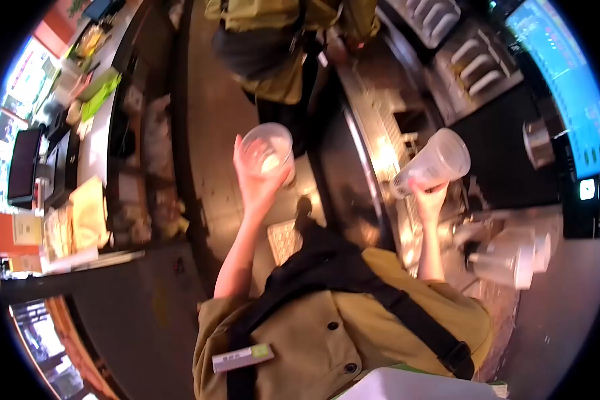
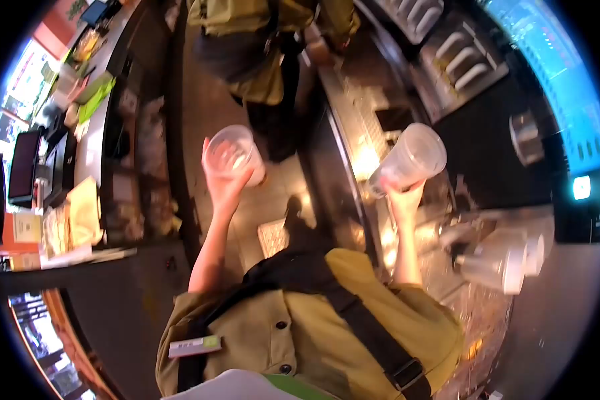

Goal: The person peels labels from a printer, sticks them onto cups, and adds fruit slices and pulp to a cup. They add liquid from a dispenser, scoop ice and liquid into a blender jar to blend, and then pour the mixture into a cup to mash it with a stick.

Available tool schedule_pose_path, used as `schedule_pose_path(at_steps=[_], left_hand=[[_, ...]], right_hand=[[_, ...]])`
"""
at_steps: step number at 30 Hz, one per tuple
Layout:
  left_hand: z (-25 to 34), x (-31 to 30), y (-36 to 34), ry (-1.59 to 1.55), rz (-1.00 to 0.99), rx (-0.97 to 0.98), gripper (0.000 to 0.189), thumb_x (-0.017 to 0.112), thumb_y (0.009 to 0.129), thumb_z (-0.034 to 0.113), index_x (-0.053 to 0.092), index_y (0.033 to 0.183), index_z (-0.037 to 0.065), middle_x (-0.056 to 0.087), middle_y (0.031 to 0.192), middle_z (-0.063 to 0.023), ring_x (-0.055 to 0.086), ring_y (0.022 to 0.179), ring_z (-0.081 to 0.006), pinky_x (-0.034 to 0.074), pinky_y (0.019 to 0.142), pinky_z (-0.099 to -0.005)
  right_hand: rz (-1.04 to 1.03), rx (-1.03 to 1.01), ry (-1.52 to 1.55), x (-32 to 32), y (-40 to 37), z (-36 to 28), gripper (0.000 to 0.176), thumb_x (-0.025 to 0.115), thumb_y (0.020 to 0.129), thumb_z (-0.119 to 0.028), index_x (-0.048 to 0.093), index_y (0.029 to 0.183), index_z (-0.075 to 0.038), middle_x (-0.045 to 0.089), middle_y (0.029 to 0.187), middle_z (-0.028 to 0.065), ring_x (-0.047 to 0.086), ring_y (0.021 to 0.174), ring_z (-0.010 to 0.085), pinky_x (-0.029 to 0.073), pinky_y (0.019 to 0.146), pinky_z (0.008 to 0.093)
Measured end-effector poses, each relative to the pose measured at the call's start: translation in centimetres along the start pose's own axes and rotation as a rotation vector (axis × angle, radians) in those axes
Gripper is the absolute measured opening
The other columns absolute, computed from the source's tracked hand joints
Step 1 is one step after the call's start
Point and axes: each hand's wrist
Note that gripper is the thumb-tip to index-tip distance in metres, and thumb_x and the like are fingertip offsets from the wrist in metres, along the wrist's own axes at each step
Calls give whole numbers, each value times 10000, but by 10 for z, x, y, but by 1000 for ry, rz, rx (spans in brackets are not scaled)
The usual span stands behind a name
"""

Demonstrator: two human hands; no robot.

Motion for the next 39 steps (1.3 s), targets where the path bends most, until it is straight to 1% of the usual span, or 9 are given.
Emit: schedule_pose_path(at_steps=[3,14,15,21,27,32,35,38,39], left_hand=[[-26,7,61,15,-33,74,928,738,596,29,154,1318,21,382,1199,-110,407,1110,-213,342,960,-341],[-66,0,232,248,-90,-70,862,745,594,91,226,1279,31,366,1221,-149,388,1137,-250,341,954,-375],[-75,-1,253,240,-81,-83,867,747,594,97,223,1281,34,364,1224,-150,387,1138,-252,339,955,-377],[-115,-4,410,188,-92,-49,889,774,588,160,217,1267,21,371,1215,-147,410,1116,-235,351,944,-366],[-183,51,610,66,-160,49,884,769,587,116,220,1274,28,375,1213,-143,407,1117,-233,344,957,-370],[-267,124,780,79,-224,149,873,765,589,100,225,1270,21,378,1202,-150,409,1115,-238,351,949,-359],[-310,180,863,70,-291,134,875,776,571,125,247,1260,18,389,1192,-143,412,1113,-235,359,943,-351],[-338,221,930,125,-388,148,869,777,575,169,256,1253,12,392,1190,-140,406,1112,-242,347,950,-353],[-343,235,948,142,-417,131,890,780,572,176,243,1262,12,384,1204,-142,403,1116,-243,341,952,-349]], right_hand=[[89,-209,76,45,75,13,750,735,610,-25,310,1228,1,421,1177,114,430,1075,201,347,931,335],[283,-262,-109,214,365,63,722,769,578,-133,388,1174,10,487,1108,166,497,1001,249,392,870,338],[273,-294,71,240,386,43,682,768,579,-162,416,1139,6,523,1057,166,521,964,265,408,844,350],[314,-184,-228,352,523,81,626,743,575,-209,433,1083,-15,557,999,164,550,953,278,431,803,349],[162,-204,-309,453,624,120,661,735,559,-211,419,1109,-25,551,1025,158,541,972,296,420,833,369],[336,-37,-344,497,728,170,699,735,556,-211,390,1144,-58,559,1029,160,547,957,317,435,814,388],[398,67,-396,504,781,186,831,747,575,-236,299,1247,-39,463,1181,176,467,1082,313,380,902,367],[500,178,-554,513,784,181,954,739,591,-321,196,1324,-40,311,1285,233,316,1202,341,291,982,374],[604,185,-625,521,771,183,843,728,637,-263,269,1300,-20,383,1214,187,406,1111,291,332,935,363]])
Point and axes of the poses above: each hand's wrist, its own y-axis towards the middle knuckle, its own x-axis out of the palm, z = x × y
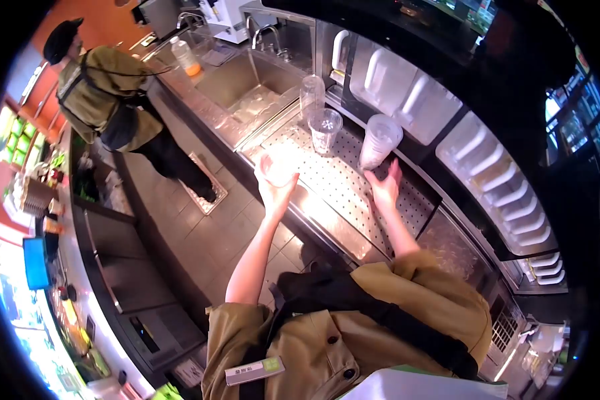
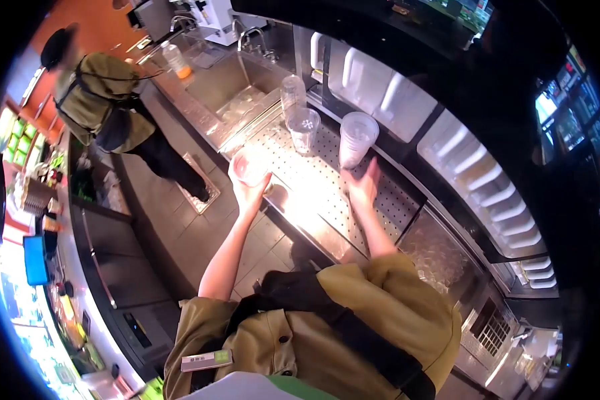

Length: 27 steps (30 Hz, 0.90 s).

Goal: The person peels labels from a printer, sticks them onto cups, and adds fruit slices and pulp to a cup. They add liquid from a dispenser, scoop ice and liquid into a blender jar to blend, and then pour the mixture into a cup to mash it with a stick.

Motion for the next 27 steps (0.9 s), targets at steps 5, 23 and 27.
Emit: schedule_pose_path(at_steps=[5,23,27], left_hand=[[-47,14,82,-14,-432,-471,574,711,668,173,447,1141,-16,462,1135,-136,421,1098,-221,342,926,-347],[-149,87,498,-320,-478,293,233,570,772,119,533,967,-2,549,941,-130,529,907,-258,409,798,-340],[-91,205,600,-375,-625,388,328,634,734,201,541,963,-14,552,934,-158,543,890,-285,431,766,-345]], right_hand=[[-60,-248,273,1,-68,-70,460,620,673,-7,450,1101,5,488,931,97,468,740,162,402,658,262],[236,-332,263,271,283,-408,471,642,733,-166,444,1128,-4,485,1031,135,545,721,158,456,659,270],[578,-211,46,268,395,-397,478,634,727,-188,451,1123,9,493,1041,170,560,728,180,457,699,296]])
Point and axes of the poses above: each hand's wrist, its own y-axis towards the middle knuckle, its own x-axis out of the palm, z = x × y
